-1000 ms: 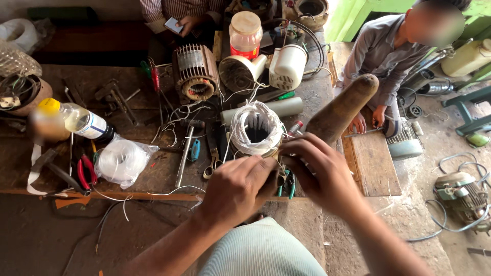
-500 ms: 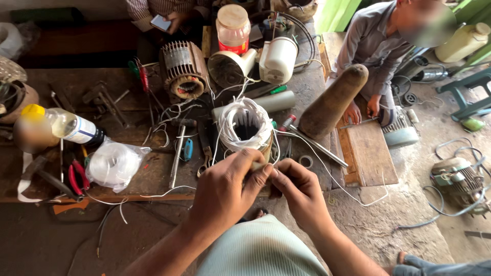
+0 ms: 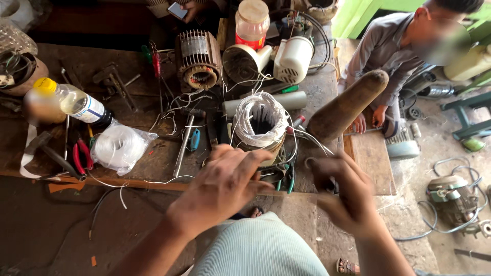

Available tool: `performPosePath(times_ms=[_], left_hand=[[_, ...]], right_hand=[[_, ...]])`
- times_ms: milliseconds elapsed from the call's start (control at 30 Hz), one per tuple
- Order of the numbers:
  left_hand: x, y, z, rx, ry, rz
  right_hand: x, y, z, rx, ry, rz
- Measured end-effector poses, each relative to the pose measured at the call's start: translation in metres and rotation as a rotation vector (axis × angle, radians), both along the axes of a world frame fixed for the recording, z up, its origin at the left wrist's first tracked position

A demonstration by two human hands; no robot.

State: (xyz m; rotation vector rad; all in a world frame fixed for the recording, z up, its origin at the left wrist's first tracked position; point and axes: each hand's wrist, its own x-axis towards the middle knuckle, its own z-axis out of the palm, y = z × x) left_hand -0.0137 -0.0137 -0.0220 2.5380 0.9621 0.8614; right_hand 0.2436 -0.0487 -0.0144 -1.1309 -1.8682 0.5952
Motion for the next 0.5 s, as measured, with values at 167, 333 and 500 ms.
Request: performPosePath(times_ms=[167, 333, 500], left_hand=[[-0.019, 0.013, -0.015, 0.230, -0.039, 0.019], [-0.031, 0.035, -0.020, 0.042, -0.182, -0.046], [-0.016, 0.029, -0.021, 0.097, -0.158, 0.047]], right_hand=[[0.001, 0.044, -0.022, 0.196, -0.279, 0.298], [0.008, 0.049, 0.009, 0.318, -0.487, 0.170], [0.008, 0.047, 0.017, 0.401, -0.535, 0.092]])
